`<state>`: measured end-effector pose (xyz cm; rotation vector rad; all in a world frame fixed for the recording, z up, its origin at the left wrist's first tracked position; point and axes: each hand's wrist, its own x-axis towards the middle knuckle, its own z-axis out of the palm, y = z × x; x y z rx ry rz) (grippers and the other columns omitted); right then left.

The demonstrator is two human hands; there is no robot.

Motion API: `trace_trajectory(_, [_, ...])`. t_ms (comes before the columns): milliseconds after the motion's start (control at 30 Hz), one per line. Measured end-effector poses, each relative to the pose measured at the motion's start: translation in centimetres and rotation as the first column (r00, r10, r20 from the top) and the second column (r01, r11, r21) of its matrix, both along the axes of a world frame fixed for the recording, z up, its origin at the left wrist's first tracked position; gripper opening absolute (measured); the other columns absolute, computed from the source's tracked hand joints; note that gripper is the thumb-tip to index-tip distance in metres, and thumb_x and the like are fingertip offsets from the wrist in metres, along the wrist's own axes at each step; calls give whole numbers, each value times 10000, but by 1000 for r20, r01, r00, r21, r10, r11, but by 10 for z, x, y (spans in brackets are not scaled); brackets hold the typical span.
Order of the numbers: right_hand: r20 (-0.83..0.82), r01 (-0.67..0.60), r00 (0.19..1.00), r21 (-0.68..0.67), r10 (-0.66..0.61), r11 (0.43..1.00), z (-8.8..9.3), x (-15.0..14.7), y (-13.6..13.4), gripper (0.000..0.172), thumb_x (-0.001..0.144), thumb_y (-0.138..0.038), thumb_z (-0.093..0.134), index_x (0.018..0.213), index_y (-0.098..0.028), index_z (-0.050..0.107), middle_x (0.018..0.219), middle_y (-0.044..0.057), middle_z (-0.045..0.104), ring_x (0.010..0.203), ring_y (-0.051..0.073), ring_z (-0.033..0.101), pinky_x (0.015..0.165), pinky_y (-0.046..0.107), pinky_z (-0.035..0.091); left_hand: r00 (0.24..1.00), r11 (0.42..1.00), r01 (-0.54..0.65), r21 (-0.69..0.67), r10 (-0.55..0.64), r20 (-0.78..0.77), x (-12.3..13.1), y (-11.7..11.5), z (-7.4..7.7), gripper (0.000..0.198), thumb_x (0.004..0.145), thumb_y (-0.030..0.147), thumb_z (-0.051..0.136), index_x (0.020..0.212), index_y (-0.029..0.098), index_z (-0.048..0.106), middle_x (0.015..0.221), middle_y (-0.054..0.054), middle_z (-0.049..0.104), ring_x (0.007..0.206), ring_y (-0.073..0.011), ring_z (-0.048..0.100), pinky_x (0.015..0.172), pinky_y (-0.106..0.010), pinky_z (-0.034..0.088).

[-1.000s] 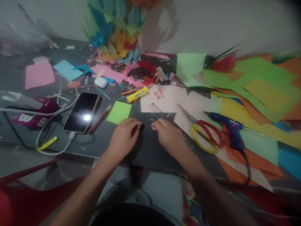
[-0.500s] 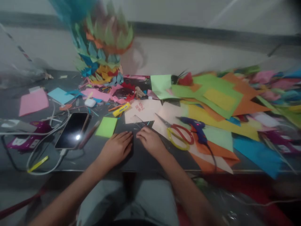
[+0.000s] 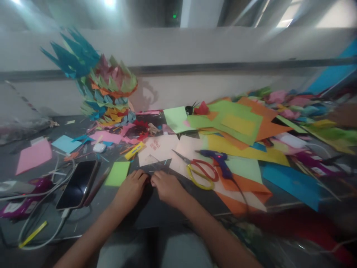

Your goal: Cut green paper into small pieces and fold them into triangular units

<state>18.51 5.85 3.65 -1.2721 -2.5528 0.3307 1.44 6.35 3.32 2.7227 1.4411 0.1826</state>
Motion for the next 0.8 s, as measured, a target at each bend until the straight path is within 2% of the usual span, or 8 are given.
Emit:
trace_trajectory(100, [-238, 35, 970, -49, -46, 998, 3, 11, -16, 106, 856, -141, 377, 811, -186, 463, 809, 28, 506, 703, 152, 482, 614, 268, 378, 998, 1000, 19, -13, -20, -62, 2, 1, 6, 199, 851, 43, 394, 908, 152, 551, 916, -70, 540, 851, -227, 485, 755, -364, 431])
trace_trajectory(200, [-505, 76, 857, -74, -103, 994, 3, 36, -49, 169, 883, -162, 304, 753, -204, 403, 742, 11, 464, 681, 140, 468, 618, 250, 393, 987, 997, 73, -12, -74, -143, 6, 4, 15, 191, 873, 69, 374, 898, 141, 549, 931, -85, 538, 866, -232, 480, 758, -367, 421])
trace_trajectory(300, [-602, 217, 763, -102, -234, 971, 2, 73, -90, 224, 901, -203, 304, 692, -213, 383, 652, -11, 431, 601, 128, 455, 552, 225, 386, 968, 991, 132, 11, -126, -218, 8, 7, 20, 210, 886, 81, 346, 885, 123, 552, 936, -104, 541, 858, -234, 484, 752, -367, 412])
trace_trajectory(367, [-542, 297, 772, -154, -331, 943, 2, 101, -113, 234, 892, -233, 341, 670, -215, 415, 626, -12, 457, 567, 126, 479, 524, 218, 396, 958, 983, 176, 43, -161, -238, 7, 10, 19, 213, 884, 81, 342, 893, 119, 552, 934, -107, 544, 864, -237, 485, 758, -370, 404])
trace_trajectory(467, [-283, 422, 817, -300, -503, 855, 3, 142, -138, 183, 841, -273, 414, 704, -221, 523, 753, 40, 603, 678, 163, 593, 580, 233, 469, 947, 969, 233, 81, -207, -246, 5, 13, 16, 214, 871, 71, 350, 914, 116, 554, 936, -111, 553, 886, -243, 492, 767, -374, 397])
trace_trajectory(600, [-13, 555, 799, -371, -602, 745, 3, 184, -155, 179, 766, -299, 437, 752, -252, 609, 880, 77, 675, 798, 225, 651, 707, 307, 519, 937, 966, 253, 57, -229, -263, -5, 13, 20, 225, 819, 31, 378, 897, 113, 572, 944, -124, 568, 893, -254, 510, 761, -372, 398])
trace_trajectory(733, [153, 657, 725, -443, -671, 609, 10, 187, -150, 277, 809, -376, 368, 924, -272, 598, 891, 66, 709, 791, 248, 674, 681, 343, 527, 978, 995, 101, 20, -96, -187, -32, 8, 40, 180, 825, 96, 391, 799, 135, 565, 834, -108, 576, 789, -247, 539, 713, -372, 402])
trace_trajectory(800, [170, 649, 731, -473, -661, 596, 18, 169, -138, 313, 824, -420, 339, 968, -270, 573, 927, 73, 709, 808, 247, 678, 659, 331, 525, 988, 999, 32, 2, -32, -148, -47, 3, 51, 203, 861, 181, 380, 747, 157, 546, 769, -78, 569, 728, -228, 545, 693, -359, 398])
